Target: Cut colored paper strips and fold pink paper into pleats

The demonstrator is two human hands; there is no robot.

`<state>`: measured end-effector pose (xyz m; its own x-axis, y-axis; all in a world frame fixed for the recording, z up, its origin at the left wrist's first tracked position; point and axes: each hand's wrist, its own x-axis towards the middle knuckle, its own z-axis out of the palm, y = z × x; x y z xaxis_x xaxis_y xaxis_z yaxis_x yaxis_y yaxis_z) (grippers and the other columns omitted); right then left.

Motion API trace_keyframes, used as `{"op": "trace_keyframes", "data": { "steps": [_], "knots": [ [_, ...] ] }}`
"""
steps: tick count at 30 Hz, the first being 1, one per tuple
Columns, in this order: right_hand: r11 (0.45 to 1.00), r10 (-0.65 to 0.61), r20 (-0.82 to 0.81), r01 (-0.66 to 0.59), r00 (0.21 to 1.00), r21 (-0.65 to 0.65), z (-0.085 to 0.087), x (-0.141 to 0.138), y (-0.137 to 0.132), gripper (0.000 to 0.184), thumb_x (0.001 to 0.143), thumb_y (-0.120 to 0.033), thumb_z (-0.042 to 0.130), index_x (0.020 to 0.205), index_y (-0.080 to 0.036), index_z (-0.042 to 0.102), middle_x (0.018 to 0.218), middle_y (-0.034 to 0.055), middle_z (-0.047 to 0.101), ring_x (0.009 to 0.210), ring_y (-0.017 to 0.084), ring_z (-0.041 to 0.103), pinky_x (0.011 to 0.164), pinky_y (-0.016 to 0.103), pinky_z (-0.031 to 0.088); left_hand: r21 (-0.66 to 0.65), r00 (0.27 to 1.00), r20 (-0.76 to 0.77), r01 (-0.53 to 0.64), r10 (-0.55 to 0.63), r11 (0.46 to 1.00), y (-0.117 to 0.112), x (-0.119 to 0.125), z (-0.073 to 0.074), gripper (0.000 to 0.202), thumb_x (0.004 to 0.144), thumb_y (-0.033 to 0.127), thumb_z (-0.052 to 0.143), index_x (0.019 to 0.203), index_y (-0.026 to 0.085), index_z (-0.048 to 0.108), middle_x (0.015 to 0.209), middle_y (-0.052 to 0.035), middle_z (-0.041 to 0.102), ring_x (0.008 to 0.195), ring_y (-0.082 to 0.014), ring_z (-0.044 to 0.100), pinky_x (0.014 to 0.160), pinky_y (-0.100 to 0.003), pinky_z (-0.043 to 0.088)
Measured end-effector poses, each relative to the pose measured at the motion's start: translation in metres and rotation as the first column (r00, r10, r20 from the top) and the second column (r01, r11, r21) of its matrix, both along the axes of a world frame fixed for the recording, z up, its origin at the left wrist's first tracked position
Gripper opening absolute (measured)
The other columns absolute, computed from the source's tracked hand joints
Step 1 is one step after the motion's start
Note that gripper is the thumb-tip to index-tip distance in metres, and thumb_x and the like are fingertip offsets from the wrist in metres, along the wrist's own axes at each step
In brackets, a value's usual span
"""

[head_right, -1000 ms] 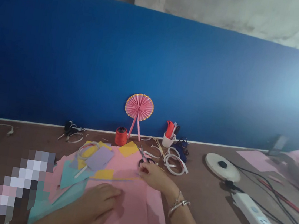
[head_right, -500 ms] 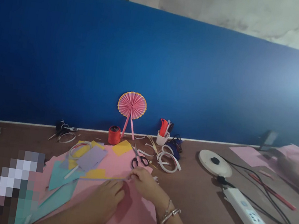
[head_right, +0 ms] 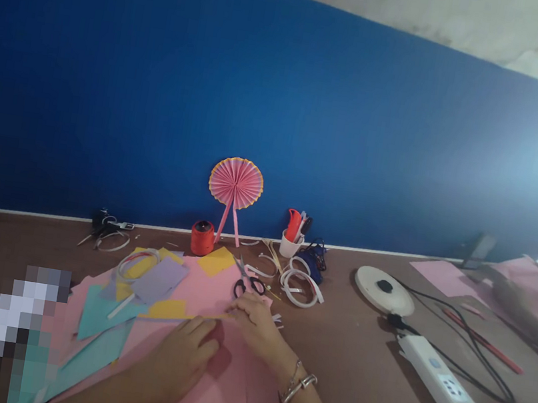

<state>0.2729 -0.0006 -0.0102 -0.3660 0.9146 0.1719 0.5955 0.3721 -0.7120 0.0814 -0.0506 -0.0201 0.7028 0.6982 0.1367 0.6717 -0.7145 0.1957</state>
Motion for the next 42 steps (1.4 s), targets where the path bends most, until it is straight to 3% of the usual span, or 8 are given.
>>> {"op": "trace_keyframes", "data": {
  "steps": [3, 8, 17, 24, 36, 42],
  "knots": [
    [0.999, -0.032, -0.014, 0.032, 0.999, -0.021, -0.002, -0.002, -0.003, 0.028, 0.081, -0.01, 0.04, 0.095, -0.019, 0.063, 0.098, 0.0071, 0.065, 0.093, 0.02, 0.054, 0.086, 0.035, 0.038, -0.015, 1.0, -0.006, -0.005, 0.005, 1.0, 0.0, 0.001, 0.003, 0.017, 0.085, 0.016, 0.049, 0.1, 0.017, 0.058, 0.122, -0.0119, 0.053, 0.108, -0.0264, 0.046, 0.094, -0.042, 0.038],
    [0.998, 0.006, -0.038, -0.008, 0.999, -0.054, -0.003, -0.003, -0.002, 0.02, 0.077, -0.008, 0.041, 0.083, -0.019, 0.057, 0.085, 0.0047, 0.062, 0.096, 0.02, 0.054, 0.086, 0.034, 0.04, -0.047, 1.0, -0.018, -0.01, 0.009, 0.999, -0.001, 0.001, 0.009, 0.018, 0.086, 0.017, 0.047, 0.099, 0.018, 0.058, 0.114, -0.0106, 0.055, 0.103, -0.0252, 0.047, 0.091, -0.042, 0.039],
    [0.993, 0.019, -0.052, -0.025, 0.998, -0.116, -0.009, -0.001, 0.005, 0.035, 0.074, -0.007, 0.04, 0.104, -0.017, 0.055, 0.074, 0.0007, 0.058, 0.073, 0.017, 0.054, 0.075, 0.03, 0.043, 0.002, 1.0, -0.028, 0.001, -0.001, 1.0, 0.0, 0.0, 0.005, 0.021, 0.085, 0.018, 0.047, 0.104, 0.018, 0.057, 0.119, -0.0115, 0.054, 0.105, -0.0267, 0.046, 0.091, -0.042, 0.039],
    [0.994, 0.038, -0.07, -0.045, 0.997, -0.099, -0.011, 0.0, 0.005, 0.022, 0.076, -0.008, 0.04, 0.086, -0.018, 0.057, 0.074, 0.002, 0.058, 0.086, 0.019, 0.056, 0.084, 0.033, 0.042, -0.033, 1.0, -0.029, -0.003, 0.003, 0.999, -0.001, 0.001, 0.011, 0.021, 0.086, 0.017, 0.044, 0.103, 0.018, 0.057, 0.119, -0.0121, 0.054, 0.106, -0.0266, 0.046, 0.092, -0.042, 0.038],
    [0.985, 0.03, -0.12, -0.05, 0.992, -0.163, -0.011, 0.001, 0.007, 0.032, 0.079, -0.012, 0.043, 0.107, -0.017, 0.057, 0.077, 0.0016, 0.06, 0.077, 0.017, 0.055, 0.077, 0.03, 0.045, -0.016, 0.998, -0.063, 0.0, -0.001, 1.0, 0.0, 0.0, 0.008, 0.025, 0.087, 0.019, 0.045, 0.109, 0.017, 0.057, 0.129, -0.0129, 0.05, 0.111, -0.0268, 0.045, 0.097, -0.041, 0.036],
    [0.988, 0.051, -0.135, -0.069, 0.99, -0.137, -0.013, 0.001, 0.008, 0.03, 0.077, -0.01, 0.042, 0.1, -0.018, 0.059, 0.073, 0.0003, 0.057, 0.074, 0.016, 0.054, 0.073, 0.028, 0.045, -0.03, 0.998, -0.061, -0.015, 0.013, 0.999, -0.002, 0.0, 0.013, 0.024, 0.088, 0.019, 0.044, 0.108, 0.018, 0.057, 0.127, -0.012, 0.052, 0.11, -0.0259, 0.045, 0.096, -0.04, 0.037]
  ]
}}
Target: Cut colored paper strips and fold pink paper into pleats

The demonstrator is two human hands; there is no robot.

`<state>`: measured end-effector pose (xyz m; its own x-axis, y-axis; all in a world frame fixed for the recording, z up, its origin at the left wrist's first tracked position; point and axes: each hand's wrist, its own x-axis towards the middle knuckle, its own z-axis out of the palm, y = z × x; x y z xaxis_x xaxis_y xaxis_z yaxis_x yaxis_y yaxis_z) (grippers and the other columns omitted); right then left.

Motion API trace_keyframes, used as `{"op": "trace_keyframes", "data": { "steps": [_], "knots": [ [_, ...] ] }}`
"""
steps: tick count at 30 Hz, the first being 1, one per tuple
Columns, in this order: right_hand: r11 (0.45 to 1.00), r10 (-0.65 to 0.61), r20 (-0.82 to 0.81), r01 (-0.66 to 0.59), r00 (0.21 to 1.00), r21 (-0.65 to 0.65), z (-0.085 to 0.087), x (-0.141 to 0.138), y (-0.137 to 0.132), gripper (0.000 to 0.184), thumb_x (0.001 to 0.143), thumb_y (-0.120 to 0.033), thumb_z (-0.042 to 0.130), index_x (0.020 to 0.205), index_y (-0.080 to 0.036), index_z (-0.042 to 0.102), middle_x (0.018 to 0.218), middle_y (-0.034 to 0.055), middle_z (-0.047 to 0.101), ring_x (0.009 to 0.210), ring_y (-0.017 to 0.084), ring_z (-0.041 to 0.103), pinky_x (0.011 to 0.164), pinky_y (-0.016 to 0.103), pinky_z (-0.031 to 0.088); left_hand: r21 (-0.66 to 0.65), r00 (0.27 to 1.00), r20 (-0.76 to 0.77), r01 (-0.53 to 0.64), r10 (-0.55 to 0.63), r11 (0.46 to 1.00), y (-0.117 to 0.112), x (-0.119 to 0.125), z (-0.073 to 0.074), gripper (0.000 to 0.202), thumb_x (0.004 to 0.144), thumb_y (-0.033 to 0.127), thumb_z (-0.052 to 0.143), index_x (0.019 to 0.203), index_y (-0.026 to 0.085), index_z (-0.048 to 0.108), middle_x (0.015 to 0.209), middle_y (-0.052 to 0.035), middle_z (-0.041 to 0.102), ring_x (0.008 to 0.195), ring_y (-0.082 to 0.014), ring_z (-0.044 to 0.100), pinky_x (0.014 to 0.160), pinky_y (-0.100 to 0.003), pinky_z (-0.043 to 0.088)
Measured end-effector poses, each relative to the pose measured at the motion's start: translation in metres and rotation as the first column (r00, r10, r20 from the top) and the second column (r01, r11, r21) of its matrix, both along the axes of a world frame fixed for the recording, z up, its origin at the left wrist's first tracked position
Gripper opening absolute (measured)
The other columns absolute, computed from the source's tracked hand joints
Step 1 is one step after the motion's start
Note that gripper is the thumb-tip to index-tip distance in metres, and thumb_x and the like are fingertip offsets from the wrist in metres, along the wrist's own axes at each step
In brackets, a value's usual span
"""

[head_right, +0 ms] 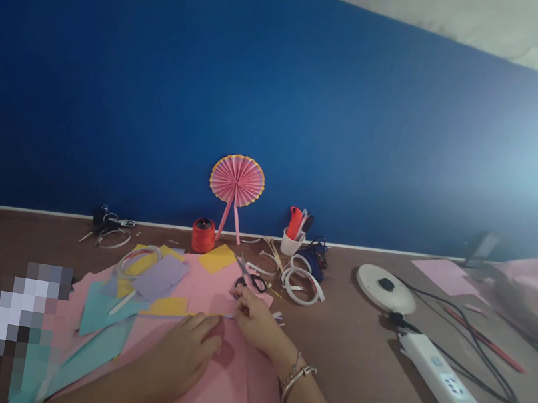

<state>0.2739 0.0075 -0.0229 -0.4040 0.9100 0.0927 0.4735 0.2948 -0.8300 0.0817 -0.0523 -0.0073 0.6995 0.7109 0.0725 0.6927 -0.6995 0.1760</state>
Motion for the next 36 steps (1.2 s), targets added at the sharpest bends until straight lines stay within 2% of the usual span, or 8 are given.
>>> {"op": "trace_keyframes", "data": {
  "steps": [5, 11, 15, 19, 25, 36],
  "knots": [
    [0.999, -0.015, 0.002, 0.015, 1.0, -0.029, -0.0007, -0.0001, 0.0, 0.035, 0.076, -0.01, 0.042, 0.108, -0.016, 0.055, 0.071, -0.0011, 0.054, 0.068, 0.014, 0.052, 0.069, 0.027, 0.043, -0.004, 1.0, -0.002, 0.002, -0.002, 1.0, 0.0, -0.0001, -0.0007, 0.024, 0.087, 0.019, 0.045, 0.108, 0.018, 0.057, 0.126, -0.0117, 0.052, 0.109, -0.0266, 0.046, 0.096, -0.041, 0.037],
    [1.0, -0.013, 0.007, 0.013, 1.0, -0.005, -0.0013, 0.0003, -0.0002, 0.031, 0.075, -0.008, 0.042, 0.1, -0.017, 0.057, 0.075, 0.0007, 0.058, 0.073, 0.015, 0.054, 0.073, 0.029, 0.044, -0.026, 1.0, 0.003, -0.003, 0.003, 1.0, -0.0005, 0.0005, 0.004, 0.024, 0.088, 0.018, 0.044, 0.107, 0.018, 0.058, 0.125, -0.0116, 0.053, 0.108, -0.0258, 0.046, 0.096, -0.04, 0.038],
    [1.0, -0.02, 0.016, 0.02, 1.0, 0.017, -0.0023, 0.0001, 0.0004, 0.029, 0.075, -0.006, 0.043, 0.097, -0.017, 0.059, 0.08, 0.0021, 0.061, 0.077, 0.016, 0.056, 0.076, 0.029, 0.044, -0.023, 1.0, 0.011, -0.012, 0.012, 1.0, -0.0001, 0.0006, 0.0007, 0.024, 0.087, 0.016, 0.044, 0.107, 0.018, 0.058, 0.127, -0.0123, 0.051, 0.108, -0.0257, 0.046, 0.095, -0.041, 0.038],
    [0.999, -0.02, 0.025, 0.02, 0.999, 0.026, -0.0027, -0.0003, 0.0009, 0.035, 0.073, -0.004, 0.043, 0.102, -0.017, 0.058, 0.073, -0.0003, 0.06, 0.069, 0.014, 0.055, 0.072, 0.027, 0.045, -0.005, 1.0, 0.025, -0.018, 0.018, 1.0, 0.0008, 0.0002, -0.0033, 0.025, 0.087, 0.016, 0.044, 0.107, 0.018, 0.058, 0.129, -0.0124, 0.05, 0.109, -0.0265, 0.046, 0.095, -0.041, 0.038],
    [0.999, -0.013, 0.029, 0.012, 0.999, 0.039, -0.0019, -0.0003, 0.0011, 0.036, 0.071, -0.002, 0.042, 0.098, -0.018, 0.059, 0.072, -0.0009, 0.059, 0.069, 0.014, 0.054, 0.069, 0.026, 0.044, -0.005, 0.999, 0.025, -0.027, 0.027, 1.0, -0.0009, -0.0005, -0.0016, 0.027, 0.086, 0.015, 0.043, 0.108, 0.017, 0.058, 0.132, -0.013, 0.048, 0.111, -0.0266, 0.045, 0.096, -0.041, 0.037],
    [1.0, -0.029, 0.028, 0.029, 0.999, 0.009, -0.0022, -0.0003, 0.0002, 0.04, 0.071, -0.003, 0.042, 0.107, -0.017, 0.056, 0.068, -0.003, 0.054, 0.067, 0.013, 0.052, 0.067, 0.025, 0.042, -0.007, 0.998, 0.05, -0.041, 0.041, 0.999, -0.0006, -0.0002, -0.0034, 0.025, 0.086, 0.016, 0.043, 0.106, 0.018, 0.059, 0.135, -0.0137, 0.045, 0.11, -0.028, 0.046, 0.094, -0.044, 0.039]
  ]
}}
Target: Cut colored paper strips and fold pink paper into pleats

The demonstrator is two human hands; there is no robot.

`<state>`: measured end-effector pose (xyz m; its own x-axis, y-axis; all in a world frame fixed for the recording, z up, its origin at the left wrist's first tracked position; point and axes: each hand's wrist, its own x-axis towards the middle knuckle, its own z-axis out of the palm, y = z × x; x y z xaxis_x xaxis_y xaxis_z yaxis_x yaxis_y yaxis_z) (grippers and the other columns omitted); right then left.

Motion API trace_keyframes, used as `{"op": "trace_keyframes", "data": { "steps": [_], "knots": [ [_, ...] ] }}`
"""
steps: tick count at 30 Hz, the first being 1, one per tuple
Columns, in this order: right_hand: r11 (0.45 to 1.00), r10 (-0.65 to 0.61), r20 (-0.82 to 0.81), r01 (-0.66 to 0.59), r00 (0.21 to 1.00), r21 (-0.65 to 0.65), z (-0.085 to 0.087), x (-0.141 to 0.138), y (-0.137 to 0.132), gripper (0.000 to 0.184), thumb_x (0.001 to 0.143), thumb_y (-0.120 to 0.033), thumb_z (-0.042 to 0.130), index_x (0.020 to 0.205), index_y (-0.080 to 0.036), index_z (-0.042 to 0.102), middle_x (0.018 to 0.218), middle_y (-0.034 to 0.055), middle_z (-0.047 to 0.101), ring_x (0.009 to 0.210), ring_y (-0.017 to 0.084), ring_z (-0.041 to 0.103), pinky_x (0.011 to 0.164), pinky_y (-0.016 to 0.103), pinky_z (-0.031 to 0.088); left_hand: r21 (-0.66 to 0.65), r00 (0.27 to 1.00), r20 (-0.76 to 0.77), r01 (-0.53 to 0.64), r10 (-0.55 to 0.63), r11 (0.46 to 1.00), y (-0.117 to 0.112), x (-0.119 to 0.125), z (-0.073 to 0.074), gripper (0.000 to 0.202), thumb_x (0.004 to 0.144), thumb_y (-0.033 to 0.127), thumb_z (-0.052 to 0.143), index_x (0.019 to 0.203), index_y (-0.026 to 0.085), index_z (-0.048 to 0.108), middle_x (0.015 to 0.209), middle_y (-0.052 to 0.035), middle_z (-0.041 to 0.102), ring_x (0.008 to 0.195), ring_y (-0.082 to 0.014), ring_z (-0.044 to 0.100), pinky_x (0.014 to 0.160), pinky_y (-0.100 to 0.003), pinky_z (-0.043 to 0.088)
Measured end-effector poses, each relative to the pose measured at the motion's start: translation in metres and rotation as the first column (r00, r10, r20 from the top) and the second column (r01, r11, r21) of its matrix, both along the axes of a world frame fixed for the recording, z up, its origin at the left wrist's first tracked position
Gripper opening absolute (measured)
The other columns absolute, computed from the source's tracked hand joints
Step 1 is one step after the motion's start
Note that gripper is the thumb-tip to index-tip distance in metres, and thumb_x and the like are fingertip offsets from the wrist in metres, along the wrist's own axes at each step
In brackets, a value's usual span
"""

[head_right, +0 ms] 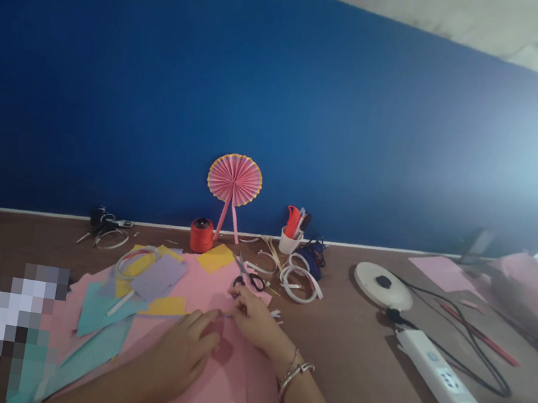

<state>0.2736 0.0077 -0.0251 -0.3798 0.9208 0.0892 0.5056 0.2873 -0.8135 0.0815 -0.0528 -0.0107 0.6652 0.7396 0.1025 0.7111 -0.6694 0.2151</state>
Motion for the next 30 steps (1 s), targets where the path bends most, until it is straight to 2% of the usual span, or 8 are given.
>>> {"op": "trace_keyframes", "data": {
  "steps": [13, 24, 30],
  "knots": [
    [0.999, 0.003, -0.032, -0.004, 0.999, -0.044, 0.0015, -0.0009, -0.0003, 0.043, 0.072, -0.005, 0.044, 0.112, -0.017, 0.055, 0.064, -0.0044, 0.051, 0.064, 0.013, 0.05, 0.064, 0.024, 0.04, -0.024, 1.0, -0.006, 0.002, -0.002, 1.0, -0.0002, 0.0003, 0.0042, 0.024, 0.087, 0.017, 0.044, 0.106, 0.018, 0.058, 0.139, -0.013, 0.043, 0.113, -0.0274, 0.046, 0.097, -0.043, 0.036],
    [0.999, 0.018, -0.039, -0.02, 0.999, -0.044, 0.0002, 0.0011, 0.0008, 0.041, 0.072, -0.005, 0.045, 0.11, -0.016, 0.054, 0.066, -0.0047, 0.052, 0.065, 0.012, 0.05, 0.063, 0.023, 0.039, -0.012, 1.0, -0.019, 0.012, -0.012, 1.0, 0.0002, -0.0011, 0.0023, 0.025, 0.089, 0.019, 0.043, 0.108, 0.017, 0.058, 0.142, -0.0153, 0.039, 0.117, -0.0288, 0.044, 0.097, -0.044, 0.034],
    [0.999, 0.02, -0.044, -0.021, 0.999, -0.034, -0.0011, 0.0025, 0.0018, 0.041, 0.071, -0.004, 0.045, 0.109, -0.016, 0.054, 0.065, -0.005, 0.051, 0.064, 0.012, 0.049, 0.063, 0.023, 0.038, -0.014, 1.0, -0.015, 0.012, -0.012, 1.0, -0.0005, -0.0005, 0.0043, 0.024, 0.088, 0.018, 0.044, 0.106, 0.018, 0.059, 0.142, -0.0139, 0.04, 0.115, -0.0281, 0.046, 0.096, -0.043, 0.036]
  ]
}}
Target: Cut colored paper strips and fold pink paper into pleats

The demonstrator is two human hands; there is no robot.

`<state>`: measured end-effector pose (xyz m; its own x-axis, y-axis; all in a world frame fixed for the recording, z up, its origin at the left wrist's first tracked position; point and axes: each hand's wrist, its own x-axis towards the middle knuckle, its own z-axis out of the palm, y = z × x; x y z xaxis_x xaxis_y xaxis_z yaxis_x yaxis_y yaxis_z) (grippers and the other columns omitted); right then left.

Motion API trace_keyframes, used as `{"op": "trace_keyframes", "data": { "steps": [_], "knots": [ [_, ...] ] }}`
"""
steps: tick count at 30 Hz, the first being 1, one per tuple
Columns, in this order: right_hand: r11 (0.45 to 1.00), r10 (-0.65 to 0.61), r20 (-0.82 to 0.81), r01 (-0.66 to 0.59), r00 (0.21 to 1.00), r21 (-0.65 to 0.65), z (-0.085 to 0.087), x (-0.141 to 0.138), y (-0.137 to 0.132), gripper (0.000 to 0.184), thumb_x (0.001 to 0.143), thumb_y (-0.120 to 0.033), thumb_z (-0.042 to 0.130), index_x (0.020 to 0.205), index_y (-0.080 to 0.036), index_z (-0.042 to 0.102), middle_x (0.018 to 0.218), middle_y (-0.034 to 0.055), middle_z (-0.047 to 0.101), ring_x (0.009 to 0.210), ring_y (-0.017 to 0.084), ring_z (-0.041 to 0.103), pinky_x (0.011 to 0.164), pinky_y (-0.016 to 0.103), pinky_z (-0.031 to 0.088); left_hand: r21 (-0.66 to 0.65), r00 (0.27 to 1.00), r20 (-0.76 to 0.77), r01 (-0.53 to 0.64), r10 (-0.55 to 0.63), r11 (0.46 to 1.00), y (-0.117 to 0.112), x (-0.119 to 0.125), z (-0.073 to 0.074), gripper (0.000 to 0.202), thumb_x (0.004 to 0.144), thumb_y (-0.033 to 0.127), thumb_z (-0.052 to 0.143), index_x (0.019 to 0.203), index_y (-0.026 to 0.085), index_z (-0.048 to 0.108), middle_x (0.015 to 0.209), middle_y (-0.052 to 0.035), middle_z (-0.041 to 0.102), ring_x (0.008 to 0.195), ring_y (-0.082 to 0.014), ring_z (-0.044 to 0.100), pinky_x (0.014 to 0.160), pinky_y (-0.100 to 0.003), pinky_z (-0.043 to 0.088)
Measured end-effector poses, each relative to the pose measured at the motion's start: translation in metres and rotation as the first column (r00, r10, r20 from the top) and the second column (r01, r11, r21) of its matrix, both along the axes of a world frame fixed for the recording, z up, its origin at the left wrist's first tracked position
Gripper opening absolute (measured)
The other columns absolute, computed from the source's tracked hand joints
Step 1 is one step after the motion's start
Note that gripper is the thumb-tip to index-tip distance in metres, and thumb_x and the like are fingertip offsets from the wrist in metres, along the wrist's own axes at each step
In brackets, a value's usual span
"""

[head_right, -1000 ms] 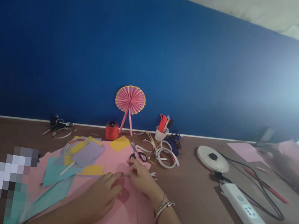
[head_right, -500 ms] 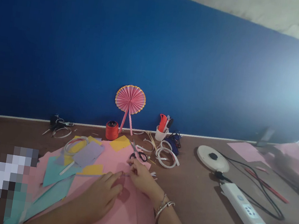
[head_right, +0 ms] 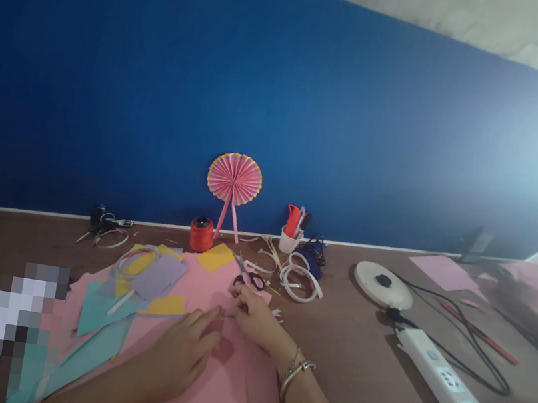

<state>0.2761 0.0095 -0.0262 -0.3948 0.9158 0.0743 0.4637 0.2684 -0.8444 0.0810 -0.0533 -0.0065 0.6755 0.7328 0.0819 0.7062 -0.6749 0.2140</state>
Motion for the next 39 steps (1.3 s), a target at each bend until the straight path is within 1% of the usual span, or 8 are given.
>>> {"op": "trace_keyframes", "data": {
  "steps": [5, 10, 18, 24, 28, 34, 39],
  "knots": [
    [1.0, 0.005, -0.023, -0.006, 1.0, -0.012, -0.0005, 0.0004, 0.0006, 0.038, 0.074, -0.008, 0.047, 0.11, -0.017, 0.054, 0.067, -0.0041, 0.053, 0.066, 0.012, 0.05, 0.063, 0.023, 0.04, 0.006, 1.0, 0.004, -0.003, 0.003, 1.0, 0.0004, -0.0003, -0.0012, 0.025, 0.088, 0.018, 0.044, 0.107, 0.018, 0.058, 0.141, -0.0148, 0.041, 0.117, -0.0289, 0.045, 0.097, -0.044, 0.035],
    [0.998, 0.004, -0.062, -0.008, 0.998, -0.065, -0.0011, 0.0005, 0.0014, 0.036, 0.077, -0.014, 0.05, 0.112, -0.016, 0.054, 0.065, -0.0052, 0.051, 0.062, 0.011, 0.049, 0.061, 0.023, 0.039, 0.01, 1.0, 0.006, 0.012, -0.012, 1.0, 0.0016, -0.0008, -0.0031, 0.024, 0.087, 0.019, 0.045, 0.107, 0.017, 0.059, 0.142, -0.0153, 0.04, 0.116, -0.0291, 0.046, 0.097, -0.044, 0.036],
    [0.999, 0.008, -0.036, -0.01, 0.999, -0.041, 0.001, -0.001, 0.0011, 0.036, 0.074, -0.009, 0.048, 0.109, -0.016, 0.055, 0.066, -0.0046, 0.052, 0.063, 0.012, 0.049, 0.06, 0.022, 0.038, 0.002, 1.0, 0.003, -0.001, 0.001, 1.0, 0.0001, -0.0002, -0.0015, 0.025, 0.087, 0.017, 0.043, 0.107, 0.018, 0.058, 0.142, -0.0145, 0.04, 0.117, -0.0288, 0.045, 0.096, -0.045, 0.036],
    [1.0, 0.002, -0.026, -0.002, 1.0, -0.021, 0.0009, -0.0018, 0.001, 0.036, 0.073, -0.009, 0.048, 0.107, -0.017, 0.056, 0.065, -0.0045, 0.052, 0.062, 0.012, 0.049, 0.061, 0.024, 0.038, 0.003, 1.0, 0.002, 0.007, -0.007, 1.0, 0.0002, -0.0006, 0.0009, 0.025, 0.087, 0.019, 0.044, 0.107, 0.018, 0.058, 0.142, -0.0142, 0.04, 0.118, -0.0292, 0.045, 0.097, -0.044, 0.036],
    [0.999, 0.0, -0.045, -0.002, 0.999, -0.042, 0.002, -0.0017, 0.0007, 0.033, 0.075, -0.012, 0.049, 0.107, -0.017, 0.055, 0.064, -0.0049, 0.051, 0.062, 0.012, 0.048, 0.06, 0.023, 0.038, 0.003, 1.0, 0.003, 0.011, -0.011, 1.0, 0.0005, -0.0011, 0.0007, 0.025, 0.088, 0.019, 0.042, 0.107, 0.018, 0.058, 0.142, -0.0154, 0.04, 0.118, -0.0297, 0.045, 0.098, -0.044, 0.036],
    [0.994, -0.01, -0.084, 0.001, 0.996, -0.107, 0.003, -0.0003, 0.0005, 0.032, 0.078, -0.019, 0.052, 0.109, -0.017, 0.054, 0.063, -0.0062, 0.047, 0.06, 0.011, 0.045, 0.061, 0.023, 0.037, 0.023, 1.0, -0.002, 0.005, -0.005, 1.0, 0.0006, -0.0005, -0.0027, 0.025, 0.087, 0.018, 0.045, 0.109, 0.017, 0.058, 0.142, -0.0161, 0.04, 0.118, -0.0296, 0.045, 0.097, -0.045, 0.036],
    [0.996, 0.0, -0.063, -0.006, 0.998, -0.088, 0.0039, -0.0011, 0.0006, 0.033, 0.077, -0.016, 0.051, 0.11, -0.016, 0.055, 0.064, -0.0056, 0.048, 0.06, 0.011, 0.045, 0.061, 0.023, 0.037, 0.025, 1.0, -0.008, 0.002, -0.001, 1.0, 0.0001, -0.0004, -0.0002, 0.024, 0.087, 0.019, 0.045, 0.107, 0.018, 0.058, 0.142, -0.0145, 0.04, 0.118, -0.0294, 0.046, 0.097, -0.045, 0.037]
  ]
}}
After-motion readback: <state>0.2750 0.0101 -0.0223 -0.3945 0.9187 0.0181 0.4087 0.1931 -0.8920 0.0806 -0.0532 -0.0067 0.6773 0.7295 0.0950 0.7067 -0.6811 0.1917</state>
